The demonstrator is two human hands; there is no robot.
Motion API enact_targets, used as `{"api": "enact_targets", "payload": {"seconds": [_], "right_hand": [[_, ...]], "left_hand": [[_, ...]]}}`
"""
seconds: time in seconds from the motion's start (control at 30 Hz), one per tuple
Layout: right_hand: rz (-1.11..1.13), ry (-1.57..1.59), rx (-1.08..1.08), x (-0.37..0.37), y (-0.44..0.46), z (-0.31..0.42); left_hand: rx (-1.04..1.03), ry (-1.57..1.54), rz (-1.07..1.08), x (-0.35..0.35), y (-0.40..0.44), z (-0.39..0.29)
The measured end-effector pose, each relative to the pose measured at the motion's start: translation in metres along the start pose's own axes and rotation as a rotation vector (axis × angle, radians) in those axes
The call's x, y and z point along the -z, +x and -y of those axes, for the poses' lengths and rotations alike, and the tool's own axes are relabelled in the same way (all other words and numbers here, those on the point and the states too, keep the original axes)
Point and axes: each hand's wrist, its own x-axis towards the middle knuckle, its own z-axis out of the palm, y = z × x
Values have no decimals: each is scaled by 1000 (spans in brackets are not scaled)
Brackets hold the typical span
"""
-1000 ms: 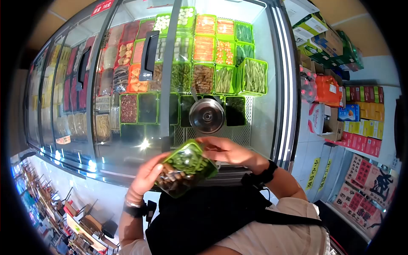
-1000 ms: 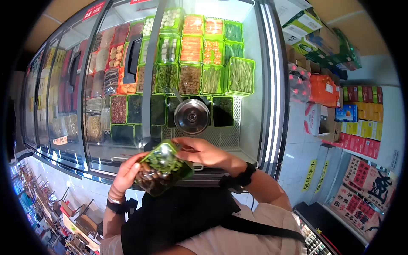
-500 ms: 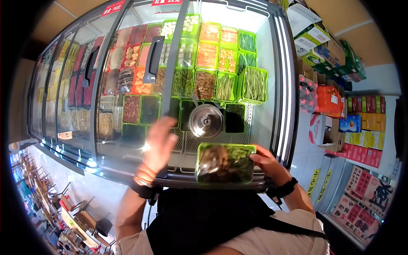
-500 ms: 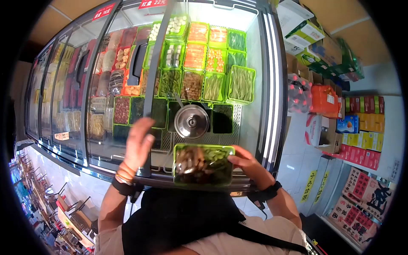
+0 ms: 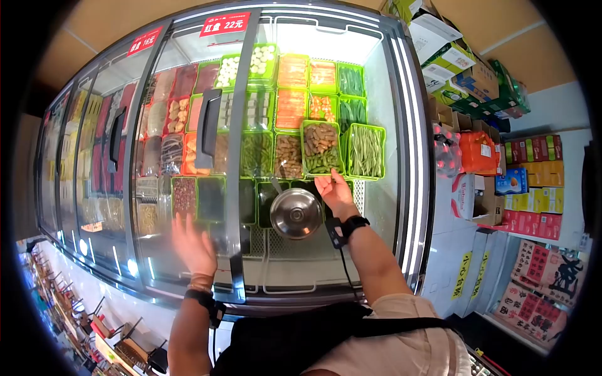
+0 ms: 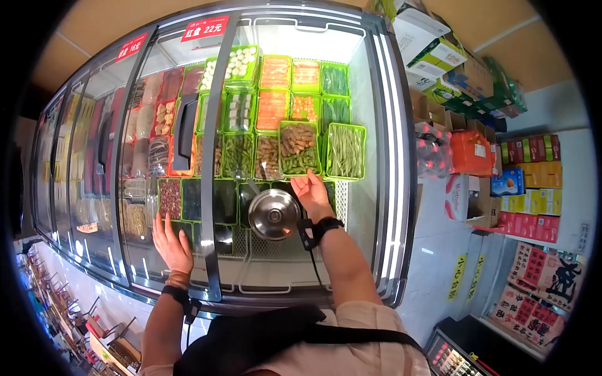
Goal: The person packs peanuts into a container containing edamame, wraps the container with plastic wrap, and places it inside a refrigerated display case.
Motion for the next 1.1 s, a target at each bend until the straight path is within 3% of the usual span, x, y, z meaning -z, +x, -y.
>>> {"api": "enact_targets", "payload": {"seconds": [0.37, 0.67, 1.1], "right_hand": [[-152, 37, 45, 50, 40, -5], [-121, 20, 24, 71, 56, -3], [-298, 81, 91, 34, 45, -5]], "left_hand": [[-42, -12, -7, -1, 4, 0], [19, -29, 46, 2, 6, 0], [25, -48, 41, 1, 7, 3]]}}
